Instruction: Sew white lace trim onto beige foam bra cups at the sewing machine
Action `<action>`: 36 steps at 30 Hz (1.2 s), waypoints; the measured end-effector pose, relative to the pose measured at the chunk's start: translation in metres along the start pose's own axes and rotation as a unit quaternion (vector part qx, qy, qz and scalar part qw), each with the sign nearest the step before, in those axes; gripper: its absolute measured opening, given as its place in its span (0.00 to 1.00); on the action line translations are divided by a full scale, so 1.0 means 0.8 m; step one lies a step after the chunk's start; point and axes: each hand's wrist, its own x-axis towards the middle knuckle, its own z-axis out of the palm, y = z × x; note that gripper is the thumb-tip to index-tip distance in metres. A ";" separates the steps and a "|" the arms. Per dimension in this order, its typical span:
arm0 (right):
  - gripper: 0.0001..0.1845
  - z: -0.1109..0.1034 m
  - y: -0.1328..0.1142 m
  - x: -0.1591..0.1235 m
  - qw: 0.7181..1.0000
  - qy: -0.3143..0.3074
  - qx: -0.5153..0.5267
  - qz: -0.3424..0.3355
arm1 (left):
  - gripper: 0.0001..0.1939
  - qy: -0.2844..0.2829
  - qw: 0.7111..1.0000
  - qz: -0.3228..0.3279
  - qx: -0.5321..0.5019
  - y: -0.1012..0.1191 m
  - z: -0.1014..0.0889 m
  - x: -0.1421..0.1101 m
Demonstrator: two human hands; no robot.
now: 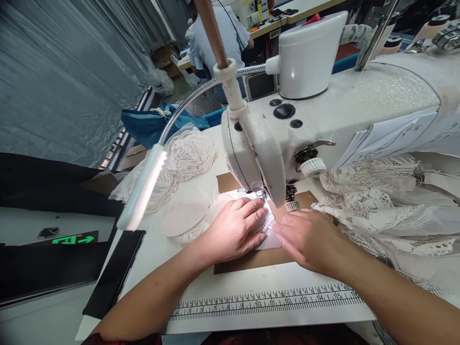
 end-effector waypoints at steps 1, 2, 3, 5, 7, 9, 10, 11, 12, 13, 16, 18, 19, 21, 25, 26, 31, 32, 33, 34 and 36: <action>0.13 0.001 0.000 0.000 1.000 0.003 -0.001 0.002 | 0.26 -0.002 1.000 0.000 0.000 -0.001 0.000 0.000; 0.13 0.003 0.000 -0.001 1.000 0.004 -0.002 0.003 | 0.27 -0.002 1.000 0.001 0.000 -0.003 -0.001 0.001; 0.13 0.005 0.001 -0.002 1.000 0.005 -0.004 0.005 | 0.27 -0.002 1.000 0.001 0.001 -0.005 -0.001 0.001; 0.13 0.009 0.002 -0.005 1.000 0.004 -0.012 0.007 | 0.27 -0.001 1.000 0.002 0.004 -0.009 -0.002 0.002; 0.13 0.013 0.003 -0.008 1.000 0.003 -0.023 0.010 | 0.28 0.003 1.000 0.003 0.009 -0.013 -0.002 0.003; 0.14 0.017 0.004 -0.010 0.999 0.005 -0.037 0.012 | 0.26 0.011 1.000 0.007 0.020 -0.015 -0.001 0.004; 0.15 0.018 0.005 -0.010 0.999 0.007 -0.043 0.013 | 0.25 0.019 0.999 0.012 0.029 -0.015 0.001 0.004; 0.15 0.019 0.005 -0.010 0.999 0.009 -0.050 0.014 | 0.23 0.028 0.999 0.019 0.038 -0.015 0.002 0.004; 0.16 0.019 0.005 -0.009 0.998 0.010 -0.055 0.014 | 0.21 0.035 0.998 0.028 0.048 -0.014 0.004 0.003; 0.16 0.019 0.005 -0.009 0.998 0.010 -0.058 0.014 | 0.20 0.041 0.997 0.037 0.056 -0.013 0.006 0.003; 0.16 0.019 0.004 -0.009 0.998 0.007 -0.066 0.017 | 0.19 0.050 0.995 0.048 0.065 -0.011 0.011 0.001; 0.16 0.019 0.004 -0.009 0.997 0.004 -0.071 0.022 | 0.19 0.048 0.996 0.043 0.057 -0.011 0.013 0.000; 0.17 0.020 0.004 -0.009 0.997 0.002 -0.075 0.024 | 0.20 0.046 0.997 0.040 0.053 -0.012 0.013 -0.001; 0.17 0.021 0.004 -0.007 0.996 0.004 -0.084 0.028 | 0.21 0.041 0.997 0.035 0.050 -0.015 0.012 0.000; 0.19 0.021 0.002 0.001 0.992 0.005 -0.120 0.043 | 0.22 0.034 0.997 0.023 0.062 -0.023 0.008 0.003; 0.19 0.020 0.001 0.005 0.990 0.001 -0.130 0.052 | 0.22 0.033 0.997 0.018 0.065 -0.025 0.007 0.004; 0.20 0.016 -0.006 0.020 0.981 -0.036 -0.146 0.122 | 0.22 0.030 0.997 -0.014 0.067 -0.033 0.005 0.009; 0.20 0.015 -0.008 0.023 0.980 -0.041 -0.145 0.133 | 0.22 0.030 0.997 -0.020 0.065 -0.034 0.005 0.010; 0.20 0.015 -0.009 0.025 0.978 -0.042 -0.144 0.143 | 0.22 0.029 0.997 -0.025 0.064 -0.036 0.005 0.011; 0.20 0.015 -0.010 0.026 0.977 -0.041 -0.144 0.152 | 0.22 0.030 0.997 -0.030 0.062 -0.038 0.006 0.012; 0.19 0.016 -0.011 0.027 0.976 -0.038 -0.147 0.159 | 0.21 0.036 0.997 -0.042 0.058 -0.041 0.008 0.014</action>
